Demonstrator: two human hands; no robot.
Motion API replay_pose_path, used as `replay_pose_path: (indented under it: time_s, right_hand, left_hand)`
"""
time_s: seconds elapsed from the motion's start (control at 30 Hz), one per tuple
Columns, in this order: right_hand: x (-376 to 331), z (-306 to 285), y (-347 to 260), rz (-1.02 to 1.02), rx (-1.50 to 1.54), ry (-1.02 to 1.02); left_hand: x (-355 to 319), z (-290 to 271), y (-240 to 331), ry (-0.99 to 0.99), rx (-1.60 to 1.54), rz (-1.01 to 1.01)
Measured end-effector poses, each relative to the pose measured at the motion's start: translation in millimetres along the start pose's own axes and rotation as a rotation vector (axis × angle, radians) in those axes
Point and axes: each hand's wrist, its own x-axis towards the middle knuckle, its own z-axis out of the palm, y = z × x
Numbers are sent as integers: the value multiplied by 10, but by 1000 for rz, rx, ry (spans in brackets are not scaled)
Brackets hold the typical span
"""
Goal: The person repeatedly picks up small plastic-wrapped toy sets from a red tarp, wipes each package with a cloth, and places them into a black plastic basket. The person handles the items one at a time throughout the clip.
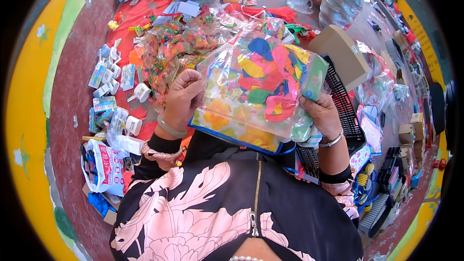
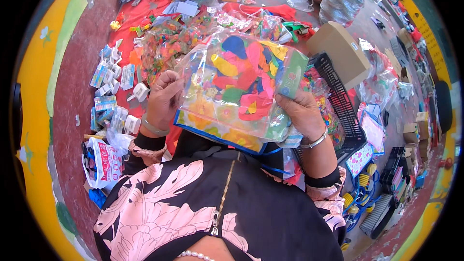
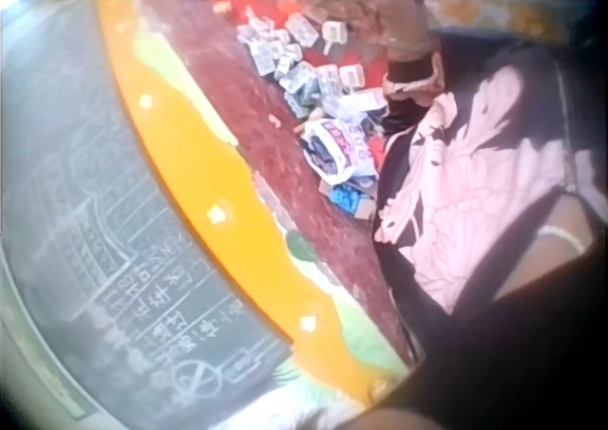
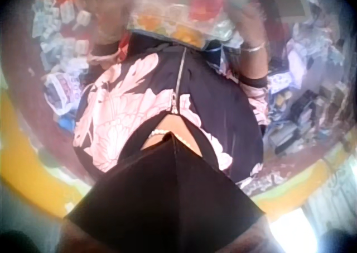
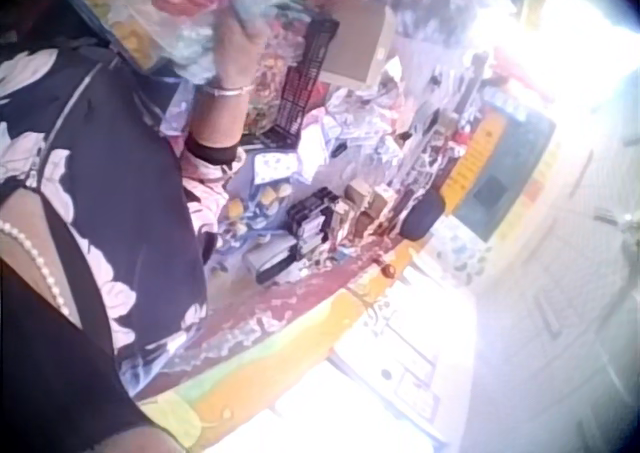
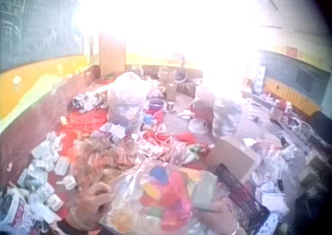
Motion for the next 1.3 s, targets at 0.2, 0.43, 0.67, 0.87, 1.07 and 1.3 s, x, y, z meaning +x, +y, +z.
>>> replay_pose_path:
  time_s: [0.2,0.43,0.67,0.87,1.07,1.3]
  right_hand:
    - [-52,-28,-118,62,30,-73]
    - [-116,-98,-375,106,-18,-76]
    - [-50,-97,-281,235,-96,-160]
    - [43,-212,-118,316,-82,-164]
    - [88,-132,-77,309,-13,-170]
    - [99,-193,-186,239,-16,-180]
  left_hand:
    - [-114,-227,27,-261,-54,-6]
    - [-211,33,83,-335,-520,-266]
    - [-29,14,-53,-226,-465,-394]
    - [102,-27,61,-405,-439,-238]
    - [129,-70,130,-221,-121,-232]
    - [220,-147,85,-311,13,-285]
